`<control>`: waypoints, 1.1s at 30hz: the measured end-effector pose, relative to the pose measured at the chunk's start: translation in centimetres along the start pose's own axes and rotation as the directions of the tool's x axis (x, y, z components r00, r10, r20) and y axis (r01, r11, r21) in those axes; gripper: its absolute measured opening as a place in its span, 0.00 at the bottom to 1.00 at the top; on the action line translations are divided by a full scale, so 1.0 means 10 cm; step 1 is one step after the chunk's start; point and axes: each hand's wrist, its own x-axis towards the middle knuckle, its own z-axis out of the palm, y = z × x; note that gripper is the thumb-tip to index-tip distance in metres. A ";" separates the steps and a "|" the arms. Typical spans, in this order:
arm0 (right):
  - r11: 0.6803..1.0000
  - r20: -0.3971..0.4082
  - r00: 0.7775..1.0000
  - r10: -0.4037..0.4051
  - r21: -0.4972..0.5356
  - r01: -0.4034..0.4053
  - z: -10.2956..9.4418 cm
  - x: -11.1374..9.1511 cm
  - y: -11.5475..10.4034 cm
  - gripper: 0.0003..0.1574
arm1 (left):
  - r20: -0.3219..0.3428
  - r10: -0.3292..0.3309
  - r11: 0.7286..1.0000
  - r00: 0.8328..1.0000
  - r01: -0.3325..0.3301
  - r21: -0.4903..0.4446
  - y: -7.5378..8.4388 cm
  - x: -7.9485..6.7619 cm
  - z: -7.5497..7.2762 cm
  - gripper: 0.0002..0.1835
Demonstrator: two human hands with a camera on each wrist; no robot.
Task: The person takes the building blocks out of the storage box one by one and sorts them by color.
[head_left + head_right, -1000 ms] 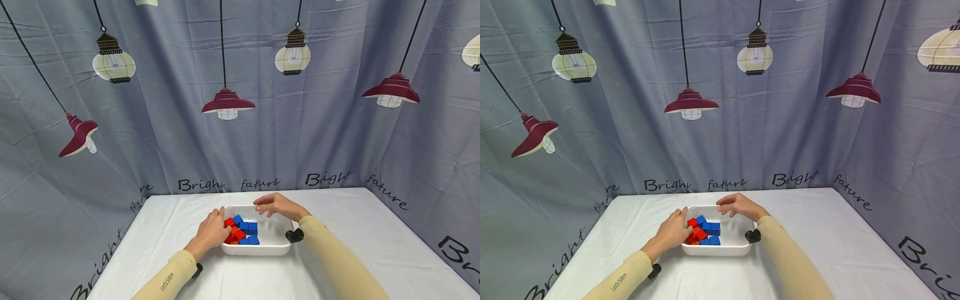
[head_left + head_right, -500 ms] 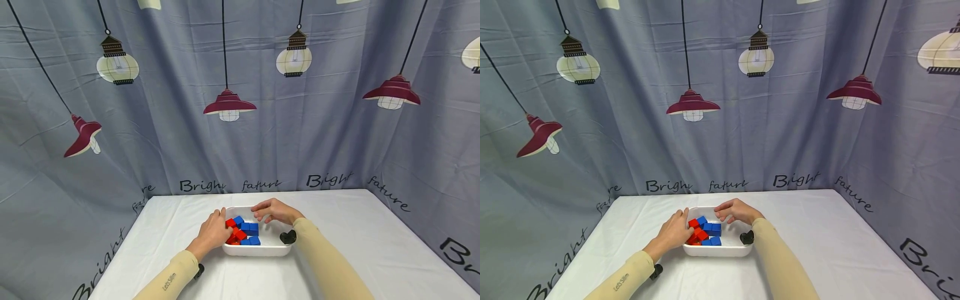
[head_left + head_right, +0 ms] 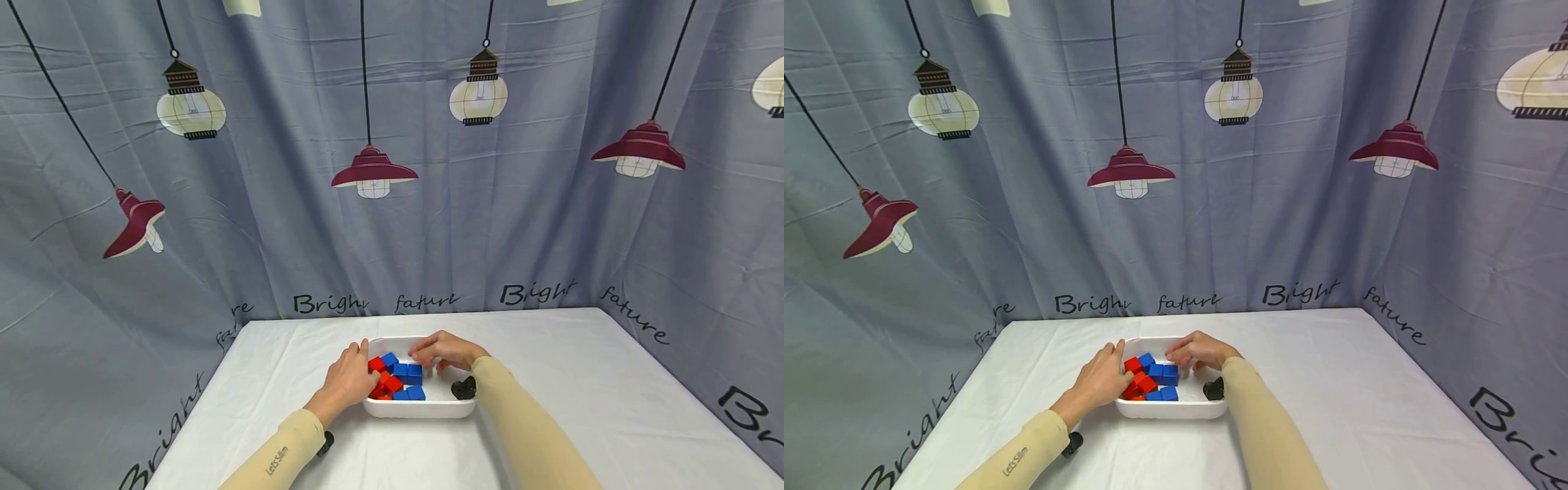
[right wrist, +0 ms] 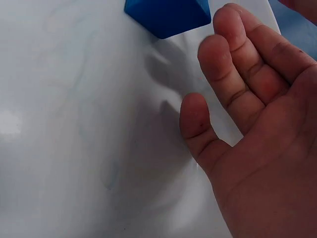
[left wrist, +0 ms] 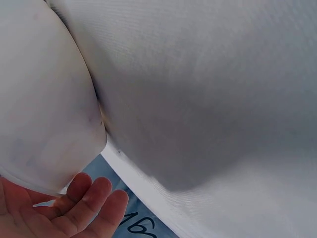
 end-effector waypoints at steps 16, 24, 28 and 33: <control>0.996 -0.008 0.999 0.036 -0.086 -0.037 0.08 -0.03 0.05 0.20 | -0.001 -0.021 1.000 1.000 0.021 -0.002 0.02 0.01 0.03 0.41; 0.995 0.008 0.999 0.049 -0.089 -0.048 0.10 -0.01 0.05 0.21 | 0.005 -0.026 1.000 1.000 0.026 -0.001 0.01 0.00 0.02 0.40; 0.994 0.008 0.999 0.047 -0.097 -0.046 0.10 0.01 0.06 0.20 | 0.011 -0.011 1.000 1.000 0.011 -0.003 0.00 0.00 0.01 0.41; 0.992 -0.013 0.999 0.053 -0.113 -0.054 0.11 0.02 0.06 0.17 | 0.011 -0.002 1.000 1.000 0.002 -0.008 -0.01 0.00 0.01 0.41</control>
